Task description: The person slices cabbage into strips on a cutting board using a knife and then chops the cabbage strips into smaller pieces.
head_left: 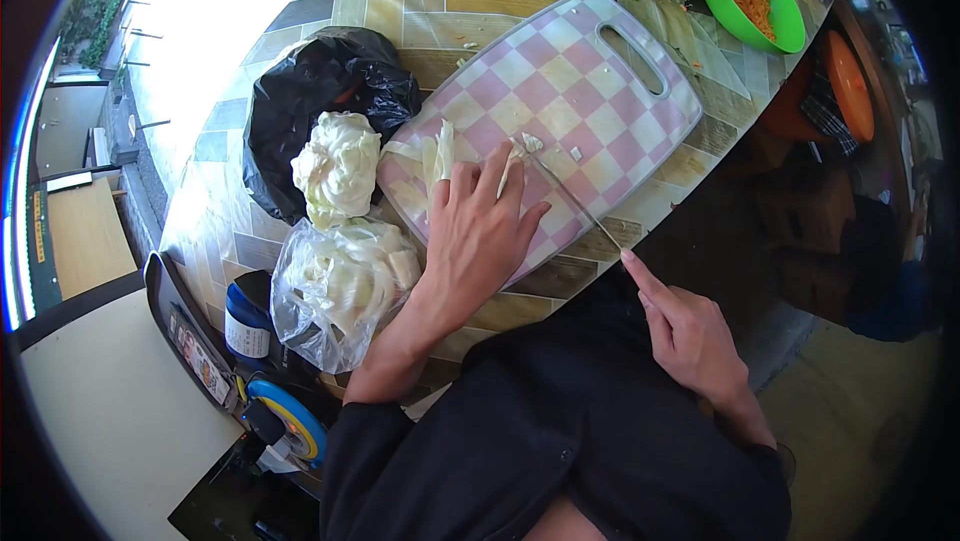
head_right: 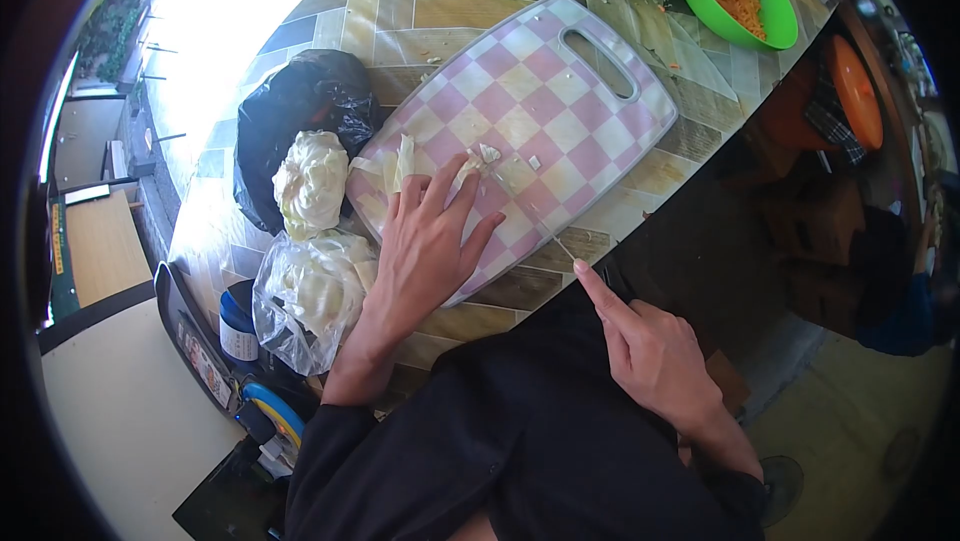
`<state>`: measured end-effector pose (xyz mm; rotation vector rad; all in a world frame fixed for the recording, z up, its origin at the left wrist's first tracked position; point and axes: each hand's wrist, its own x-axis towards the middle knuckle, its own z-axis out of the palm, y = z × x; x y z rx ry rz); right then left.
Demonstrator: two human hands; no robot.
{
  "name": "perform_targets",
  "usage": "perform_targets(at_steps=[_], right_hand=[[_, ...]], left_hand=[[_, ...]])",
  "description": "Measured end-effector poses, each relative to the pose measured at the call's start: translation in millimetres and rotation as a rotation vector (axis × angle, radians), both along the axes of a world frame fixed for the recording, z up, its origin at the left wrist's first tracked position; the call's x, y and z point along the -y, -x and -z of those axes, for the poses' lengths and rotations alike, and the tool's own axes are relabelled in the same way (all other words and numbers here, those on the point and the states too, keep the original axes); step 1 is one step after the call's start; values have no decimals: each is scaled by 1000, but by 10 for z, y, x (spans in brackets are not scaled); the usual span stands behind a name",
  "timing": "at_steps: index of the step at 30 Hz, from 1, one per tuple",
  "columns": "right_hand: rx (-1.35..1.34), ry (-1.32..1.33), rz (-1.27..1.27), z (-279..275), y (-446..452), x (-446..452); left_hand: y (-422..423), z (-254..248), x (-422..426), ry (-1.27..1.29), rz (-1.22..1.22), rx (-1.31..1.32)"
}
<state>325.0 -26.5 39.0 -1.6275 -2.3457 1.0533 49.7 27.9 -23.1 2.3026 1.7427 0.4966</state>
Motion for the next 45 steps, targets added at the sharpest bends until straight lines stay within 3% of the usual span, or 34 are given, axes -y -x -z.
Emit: perform_targets(at_steps=[18,33,45], right_hand=[[-44,-60,-18,279,283,-238],[11,38,2,26,37,4],[-103,-12,28,102,157,-52]], left_hand=[[44,-44,2,28,14,-37],[78,-101,30,69,23,-66],[77,-106,44,78,26,-77]])
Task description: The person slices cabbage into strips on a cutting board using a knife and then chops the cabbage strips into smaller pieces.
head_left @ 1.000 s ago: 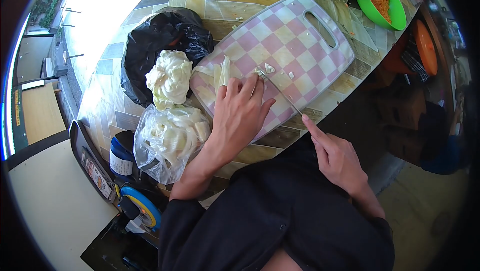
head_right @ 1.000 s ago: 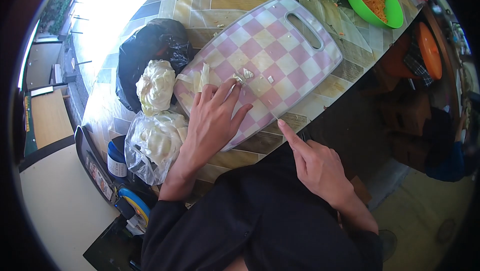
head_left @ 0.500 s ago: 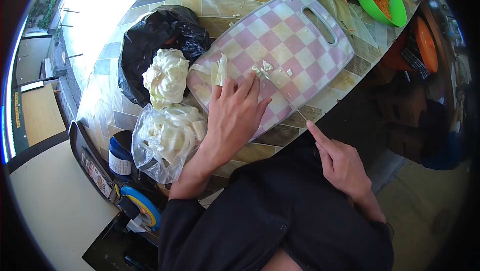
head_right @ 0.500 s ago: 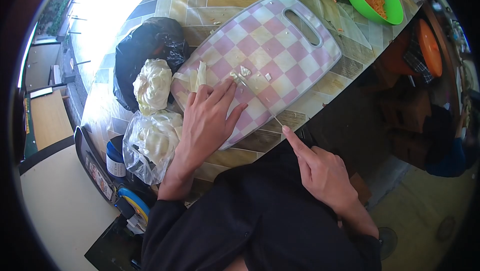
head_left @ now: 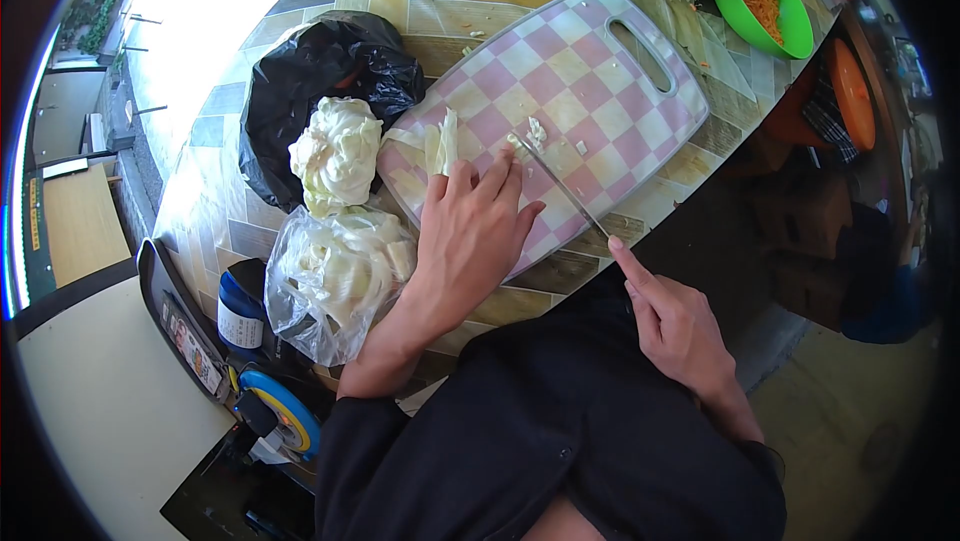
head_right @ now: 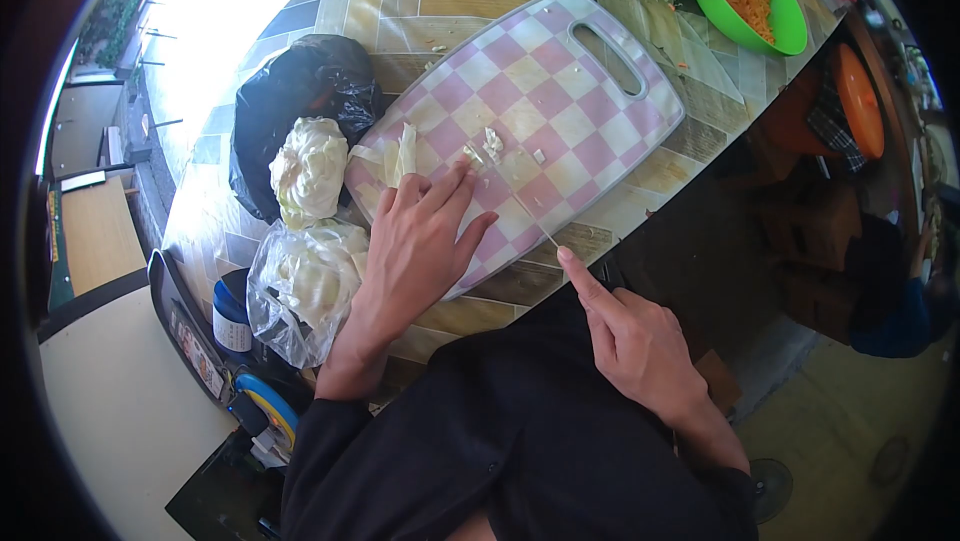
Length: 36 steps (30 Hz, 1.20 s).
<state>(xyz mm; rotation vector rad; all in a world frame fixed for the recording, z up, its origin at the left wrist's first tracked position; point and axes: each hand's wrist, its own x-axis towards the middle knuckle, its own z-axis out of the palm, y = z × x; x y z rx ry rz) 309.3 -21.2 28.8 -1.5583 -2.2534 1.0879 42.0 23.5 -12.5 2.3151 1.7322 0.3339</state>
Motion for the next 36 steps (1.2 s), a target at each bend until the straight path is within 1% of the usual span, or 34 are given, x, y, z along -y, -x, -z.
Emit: perform_targets(at_steps=[15,18,30,33,36], right_hand=[[77,35,-27,76,84,-67],[69,-26,-43,193,129,-103],[97,10,-40,8,-94,82],[84,-17,-40,65,-43,39],[48,-33,-13,113,14,28]], left_hand=[[-13,-26,22,-5,23,42],[-26,-15,27,-22,14,48],[9,-10,45,-38,24,70],[2,-85,65,-27,36,75],[11,-43,74,-18,45,65]])
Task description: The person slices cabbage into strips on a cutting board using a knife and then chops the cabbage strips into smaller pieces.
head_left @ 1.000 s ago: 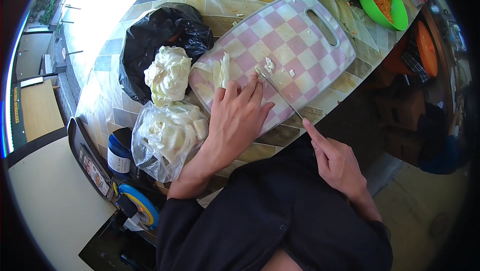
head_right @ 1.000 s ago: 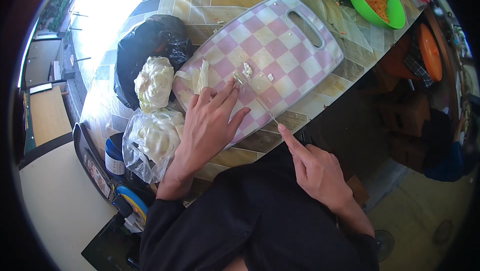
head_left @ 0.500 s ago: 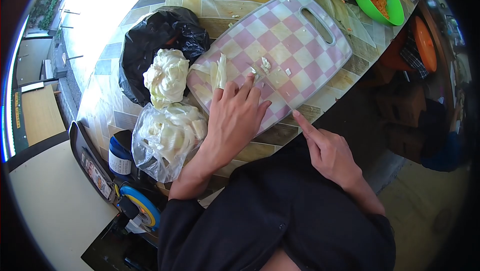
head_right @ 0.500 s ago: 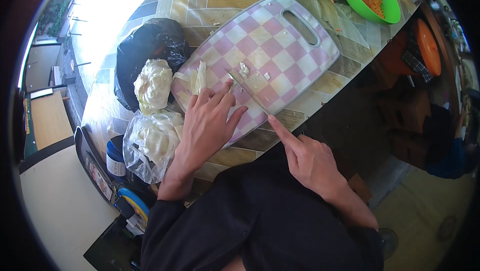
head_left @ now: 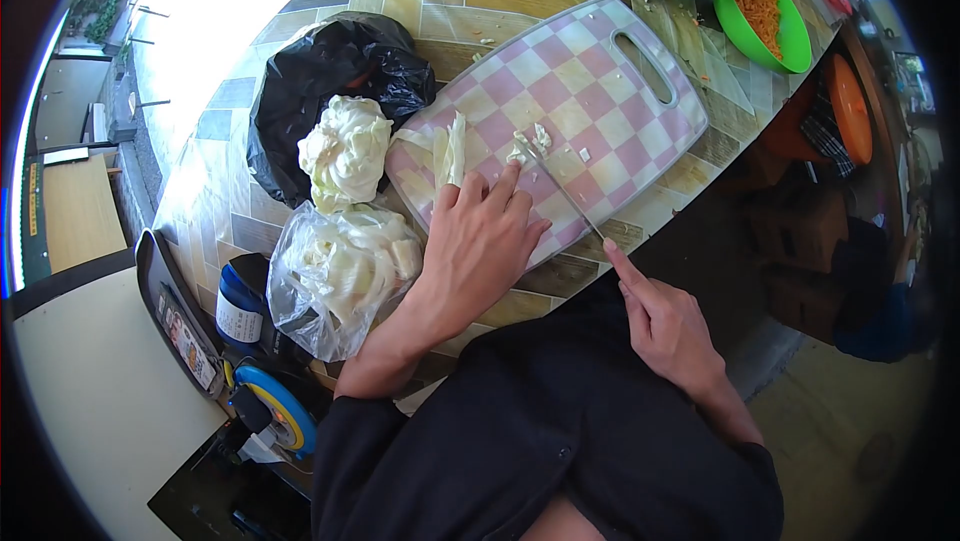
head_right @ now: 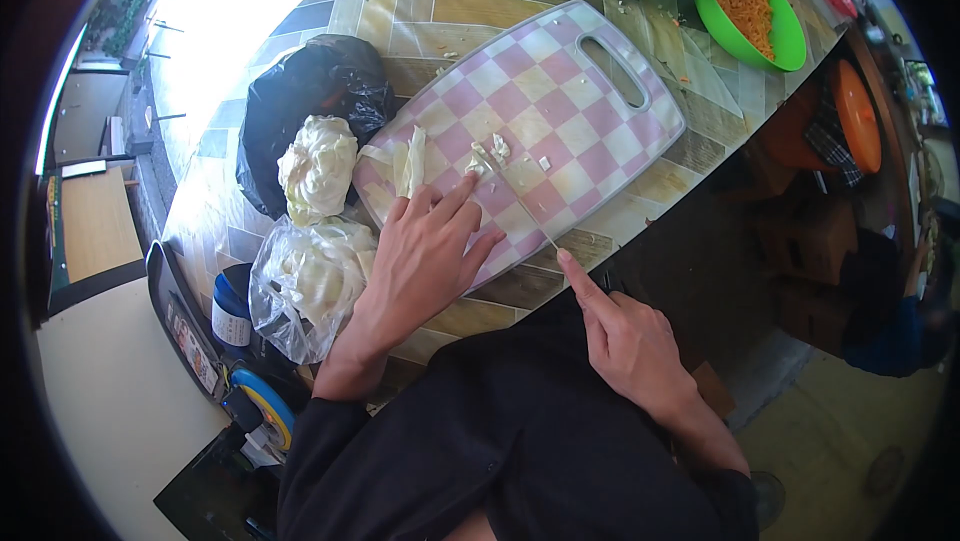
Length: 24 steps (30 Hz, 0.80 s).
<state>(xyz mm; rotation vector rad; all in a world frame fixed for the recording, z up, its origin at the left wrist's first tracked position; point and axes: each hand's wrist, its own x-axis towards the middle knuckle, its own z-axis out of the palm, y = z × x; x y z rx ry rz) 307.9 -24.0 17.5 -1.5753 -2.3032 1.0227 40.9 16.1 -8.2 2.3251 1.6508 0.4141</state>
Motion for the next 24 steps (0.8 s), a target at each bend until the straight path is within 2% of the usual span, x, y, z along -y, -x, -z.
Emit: perform_targets(at_steps=[16,24], right_hand=[[18,11,-48,57,84,-90],[41,62,-39,-98,-89,46]], left_hand=[[12,-30,28,27,12,-22],[38,-63,18,65,-1,-6]])
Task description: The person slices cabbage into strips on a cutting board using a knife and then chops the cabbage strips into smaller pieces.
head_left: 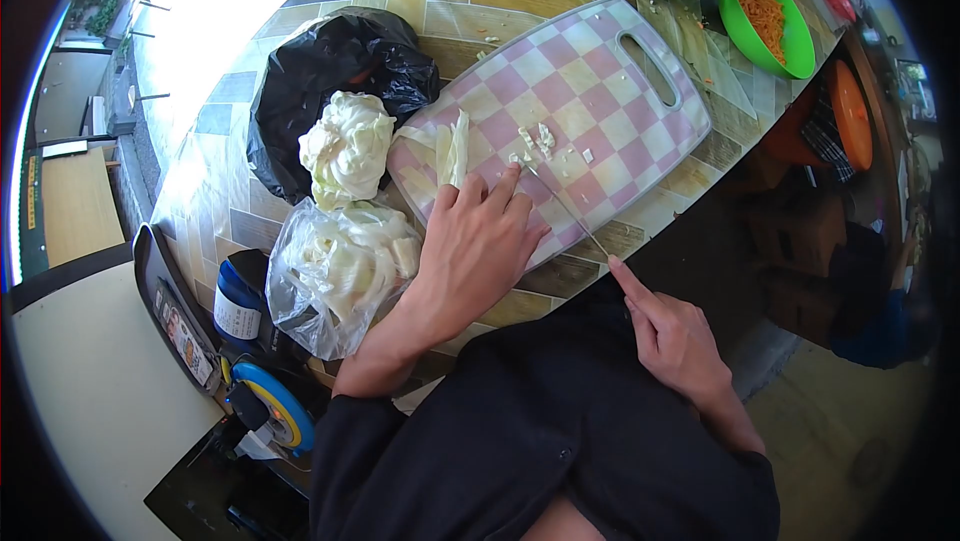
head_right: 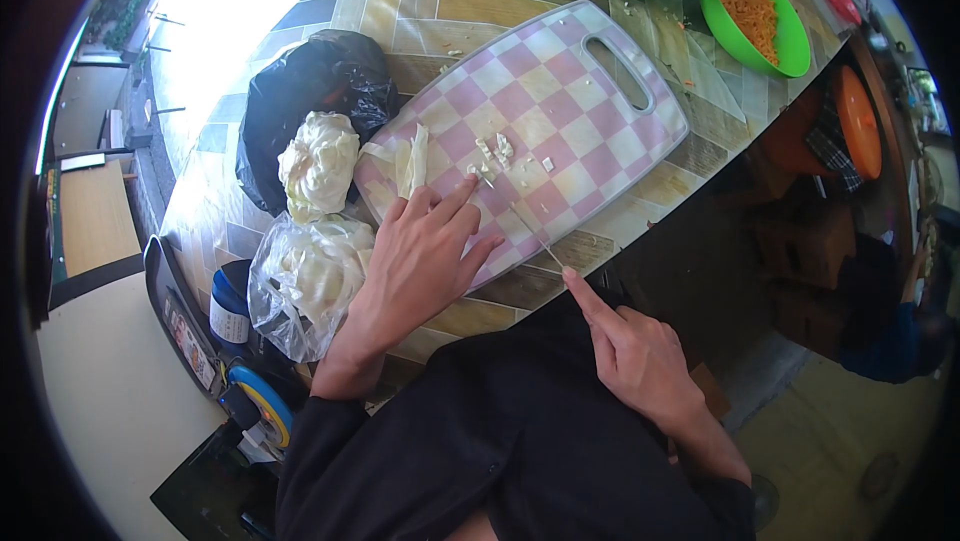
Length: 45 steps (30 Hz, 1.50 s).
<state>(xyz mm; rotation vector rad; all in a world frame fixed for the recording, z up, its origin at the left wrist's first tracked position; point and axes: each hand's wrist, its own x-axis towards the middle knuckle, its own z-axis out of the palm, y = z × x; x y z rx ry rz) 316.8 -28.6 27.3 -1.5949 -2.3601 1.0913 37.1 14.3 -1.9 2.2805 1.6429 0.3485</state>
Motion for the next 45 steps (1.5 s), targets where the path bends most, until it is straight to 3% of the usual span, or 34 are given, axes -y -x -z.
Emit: perform_targets(at_steps=[27,36,45], right_hand=[[-22,-52,-55,76,202,-152],[52,-3,-57,-90,16,-53],[-25,-49,-1,21,82,-73]], left_hand=[[49,-47,38,14,42,-30],[108,-63,-71,-13,25,68],[118,167,-215,-35,-149,78]])
